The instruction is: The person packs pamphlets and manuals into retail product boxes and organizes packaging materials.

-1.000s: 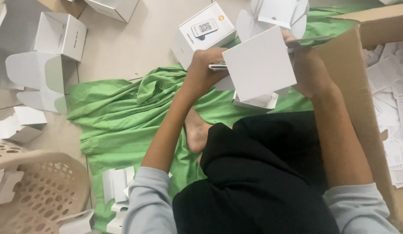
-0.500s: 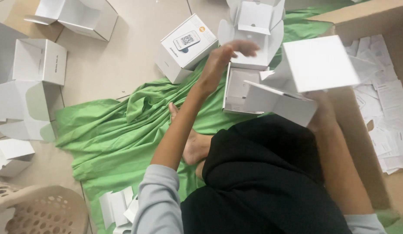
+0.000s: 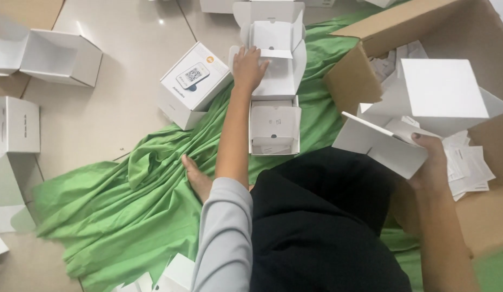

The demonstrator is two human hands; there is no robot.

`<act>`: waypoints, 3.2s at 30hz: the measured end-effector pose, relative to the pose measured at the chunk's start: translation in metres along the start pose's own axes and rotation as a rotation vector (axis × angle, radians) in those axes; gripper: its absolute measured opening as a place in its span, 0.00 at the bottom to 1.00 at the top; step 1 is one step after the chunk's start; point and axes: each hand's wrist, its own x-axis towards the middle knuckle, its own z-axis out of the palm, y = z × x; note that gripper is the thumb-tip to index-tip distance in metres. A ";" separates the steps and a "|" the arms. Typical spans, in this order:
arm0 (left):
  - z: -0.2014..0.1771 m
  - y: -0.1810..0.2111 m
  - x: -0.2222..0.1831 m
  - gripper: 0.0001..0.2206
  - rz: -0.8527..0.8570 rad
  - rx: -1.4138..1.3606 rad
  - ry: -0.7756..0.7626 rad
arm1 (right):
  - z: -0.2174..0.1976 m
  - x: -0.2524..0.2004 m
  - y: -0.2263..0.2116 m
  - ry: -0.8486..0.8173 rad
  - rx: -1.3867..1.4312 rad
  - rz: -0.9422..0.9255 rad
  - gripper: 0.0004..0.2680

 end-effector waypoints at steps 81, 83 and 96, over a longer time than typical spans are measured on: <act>-0.102 0.136 -0.276 0.24 0.794 -0.610 -0.383 | 0.084 0.014 -0.009 -0.254 0.507 0.155 0.26; -0.114 0.136 -0.266 0.26 0.742 -0.512 -0.493 | 0.087 0.018 -0.008 -0.217 0.479 0.160 0.25; -0.105 0.086 -0.252 0.16 0.672 -0.734 -0.833 | 0.094 0.037 0.010 -0.217 0.465 0.150 0.20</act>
